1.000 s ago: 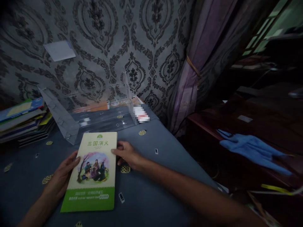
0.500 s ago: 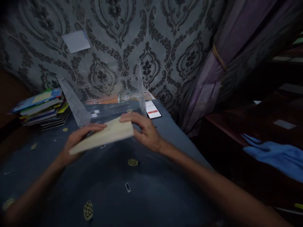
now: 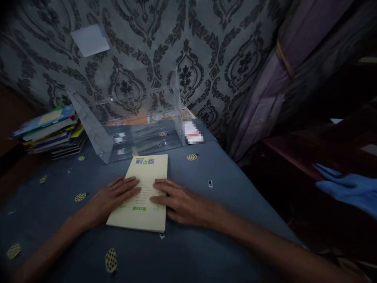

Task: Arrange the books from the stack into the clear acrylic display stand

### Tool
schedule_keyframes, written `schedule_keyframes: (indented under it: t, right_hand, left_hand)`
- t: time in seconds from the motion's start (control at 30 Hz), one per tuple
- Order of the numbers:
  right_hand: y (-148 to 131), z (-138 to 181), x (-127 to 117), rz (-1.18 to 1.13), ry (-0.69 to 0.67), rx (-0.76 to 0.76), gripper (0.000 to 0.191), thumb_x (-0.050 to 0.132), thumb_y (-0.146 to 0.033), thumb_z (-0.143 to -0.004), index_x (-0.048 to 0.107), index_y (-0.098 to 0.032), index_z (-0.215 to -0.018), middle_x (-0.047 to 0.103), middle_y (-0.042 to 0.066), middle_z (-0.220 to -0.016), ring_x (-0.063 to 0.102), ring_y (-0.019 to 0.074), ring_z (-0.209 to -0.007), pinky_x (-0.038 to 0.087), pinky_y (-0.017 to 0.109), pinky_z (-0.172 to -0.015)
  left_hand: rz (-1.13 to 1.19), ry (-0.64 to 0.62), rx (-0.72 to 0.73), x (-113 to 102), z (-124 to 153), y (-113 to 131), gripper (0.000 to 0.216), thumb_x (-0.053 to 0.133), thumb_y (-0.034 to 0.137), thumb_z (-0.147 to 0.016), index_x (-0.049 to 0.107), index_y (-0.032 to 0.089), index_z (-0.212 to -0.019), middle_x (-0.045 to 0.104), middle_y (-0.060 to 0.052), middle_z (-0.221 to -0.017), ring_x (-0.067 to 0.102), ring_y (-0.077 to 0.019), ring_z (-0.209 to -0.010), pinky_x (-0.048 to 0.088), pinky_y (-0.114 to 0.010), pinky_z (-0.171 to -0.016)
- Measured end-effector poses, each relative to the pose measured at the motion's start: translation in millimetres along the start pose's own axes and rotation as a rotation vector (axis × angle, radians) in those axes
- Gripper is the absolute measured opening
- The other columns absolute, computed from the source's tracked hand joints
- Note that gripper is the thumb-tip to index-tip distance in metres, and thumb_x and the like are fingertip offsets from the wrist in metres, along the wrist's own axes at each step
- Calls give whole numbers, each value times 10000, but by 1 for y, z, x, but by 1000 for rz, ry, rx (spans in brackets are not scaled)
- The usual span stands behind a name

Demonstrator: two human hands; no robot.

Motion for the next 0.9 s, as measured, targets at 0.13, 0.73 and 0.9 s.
schedule_keyframes:
  t: [0.13,0.73,0.9]
  right_hand:
    - [-27,-8,1,84,-87,1,344,550,-152,-965,645,-198,-1292,648,183,-1346,506,304,-1384,506,508,-1083]
    - [48,-26,-10,-5,242,438,393,550,-384,-944,688,-161,-1237,671,159,-1272,604,317,-1197,482,522,-1025]
    - [35,-26,-12,-302,372,573,359,485,-356,-956,720,-153,-1135,760,70,-919,665,191,-739,542,327,-682]
  left_hand:
    - [-85,-31,-98,-7,10,-14,530,528,207,-958,509,330,-1473,390,-23,-1597,280,-288,-1526,127,-555,-1252]
    - [-131,281,-296,-1,-26,-13,374,416,346,-996,629,225,-1279,659,-146,-1245,626,-317,-1125,495,-437,-970]
    - [-177,231,-220,4,-40,-7,462,462,468,-996,580,197,-1350,569,-152,-1433,499,-337,-1349,364,-509,-1142]
Point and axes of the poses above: each hand's wrist, its own z-axis away from the middle knuckle, its own x-axis out of the palm, y = z × x, the point moved 1 cm from there along -z, towards the middle knuckle
